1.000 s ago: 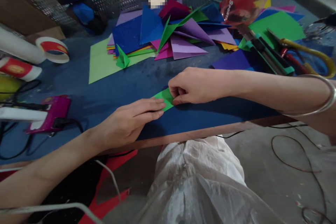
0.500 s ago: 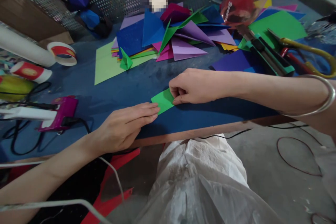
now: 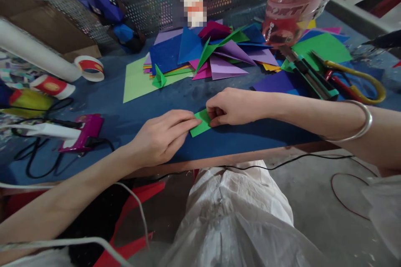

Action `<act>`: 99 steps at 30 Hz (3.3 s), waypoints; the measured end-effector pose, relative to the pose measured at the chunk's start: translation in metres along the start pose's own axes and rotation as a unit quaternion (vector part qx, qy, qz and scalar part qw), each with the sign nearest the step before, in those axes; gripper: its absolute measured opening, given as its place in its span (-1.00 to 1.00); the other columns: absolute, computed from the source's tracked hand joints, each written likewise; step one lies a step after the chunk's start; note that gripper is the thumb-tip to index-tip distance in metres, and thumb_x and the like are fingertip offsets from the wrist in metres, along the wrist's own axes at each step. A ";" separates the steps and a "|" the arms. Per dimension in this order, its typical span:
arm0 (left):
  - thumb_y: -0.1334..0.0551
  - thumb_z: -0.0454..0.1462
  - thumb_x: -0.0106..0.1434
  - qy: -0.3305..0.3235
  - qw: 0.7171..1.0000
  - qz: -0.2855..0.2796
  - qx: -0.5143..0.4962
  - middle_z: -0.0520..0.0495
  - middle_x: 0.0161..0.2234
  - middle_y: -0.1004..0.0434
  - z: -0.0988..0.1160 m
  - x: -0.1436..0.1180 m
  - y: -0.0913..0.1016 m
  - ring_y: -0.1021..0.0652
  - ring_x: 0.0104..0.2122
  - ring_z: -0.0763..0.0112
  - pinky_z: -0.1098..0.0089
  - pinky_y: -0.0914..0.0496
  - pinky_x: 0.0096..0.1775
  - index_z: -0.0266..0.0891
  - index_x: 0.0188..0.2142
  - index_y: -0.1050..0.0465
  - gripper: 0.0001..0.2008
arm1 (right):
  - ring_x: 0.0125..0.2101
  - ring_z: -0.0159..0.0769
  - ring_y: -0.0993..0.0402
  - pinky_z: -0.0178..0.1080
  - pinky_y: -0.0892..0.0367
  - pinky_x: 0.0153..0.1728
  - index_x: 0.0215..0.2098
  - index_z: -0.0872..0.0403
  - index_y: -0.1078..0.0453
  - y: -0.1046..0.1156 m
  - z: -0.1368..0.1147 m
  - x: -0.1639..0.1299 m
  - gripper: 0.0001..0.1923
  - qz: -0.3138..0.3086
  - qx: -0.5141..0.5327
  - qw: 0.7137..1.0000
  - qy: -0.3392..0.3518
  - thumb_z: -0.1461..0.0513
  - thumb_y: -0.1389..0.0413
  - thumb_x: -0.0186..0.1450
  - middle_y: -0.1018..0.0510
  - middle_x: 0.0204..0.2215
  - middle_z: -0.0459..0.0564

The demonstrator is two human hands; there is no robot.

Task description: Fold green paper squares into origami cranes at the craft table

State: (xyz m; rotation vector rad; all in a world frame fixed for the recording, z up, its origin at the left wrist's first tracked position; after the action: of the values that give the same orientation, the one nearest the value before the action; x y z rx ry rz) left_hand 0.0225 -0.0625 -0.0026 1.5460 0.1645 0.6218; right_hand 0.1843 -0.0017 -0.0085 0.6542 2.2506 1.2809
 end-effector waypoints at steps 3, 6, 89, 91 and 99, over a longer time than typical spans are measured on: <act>-0.16 -0.34 0.45 -0.034 0.999 0.012 0.008 -0.32 0.09 -0.58 0.007 0.013 -0.006 -0.58 0.12 0.08 0.11 -0.55 0.14 -0.34 0.13 -0.48 -0.69 | -0.40 -0.33 -0.46 -0.29 -0.16 -0.33 -0.18 0.11 -0.58 0.000 -0.001 -0.001 -0.86 0.001 0.001 1.000 0.008 0.22 -0.23 0.34 -0.66 -0.36 -0.04; -0.17 -0.28 0.47 -0.058 0.998 0.004 0.009 -0.33 0.03 -0.61 0.012 0.019 -0.009 -0.63 0.04 0.11 0.15 -0.60 0.05 -0.37 0.08 -0.50 -0.72 | -0.40 -0.33 -0.47 -0.29 -0.17 -0.33 -0.17 0.12 -0.58 0.000 -0.001 -0.001 -0.85 -0.001 0.005 1.000 0.009 0.22 -0.22 0.35 -0.65 -0.36 -0.04; -0.19 -0.07 0.42 0.264 0.948 0.118 -0.131 -0.06 -0.09 -0.71 -0.048 0.038 0.047 -0.65 -0.14 0.25 0.25 -0.57 -0.09 -0.13 -0.03 -0.65 -0.67 | 0.24 0.12 -0.31 0.07 -0.27 0.08 0.18 0.10 -0.46 -0.010 -0.007 -0.016 -0.59 0.225 -0.144 0.955 0.127 0.19 -0.26 0.38 -0.51 0.19 0.23; -0.25 -0.05 0.35 0.329 0.901 0.089 -0.268 -0.13 -0.14 -0.72 -0.062 0.047 0.027 -0.67 -0.22 0.25 0.29 -0.58 -0.20 -0.20 0.00 -0.64 -0.62 | 0.23 0.05 -0.36 0.04 -0.25 0.12 0.17 0.10 -0.47 -0.011 -0.010 -0.020 -0.62 0.260 -0.160 0.936 0.173 0.22 -0.24 0.40 -0.56 0.16 0.19; -0.41 0.03 0.24 0.343 0.751 -0.052 -0.562 -0.15 0.07 -0.64 -0.071 0.047 -0.028 -0.63 0.03 0.18 0.36 -0.55 -0.12 -0.09 0.17 -0.52 -0.44 | 0.27 -0.08 -0.41 -0.05 -0.34 0.15 0.28 0.11 -0.39 -0.014 -0.016 -0.031 -0.56 0.315 -0.212 0.885 0.269 0.20 -0.17 0.47 -0.61 0.14 0.13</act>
State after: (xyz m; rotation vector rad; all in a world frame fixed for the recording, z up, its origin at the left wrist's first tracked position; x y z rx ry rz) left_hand 0.0354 0.0244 -0.0198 0.0842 0.3452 0.9354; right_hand 0.1961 -0.0367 -0.0083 0.9965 2.0786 2.4498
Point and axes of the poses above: each hand's wrist, its own x-axis towards the middle knuckle, its own y-axis out of the back of the hand, z = x × y, the point moved 6 cm from there along x, towards the middle knuckle
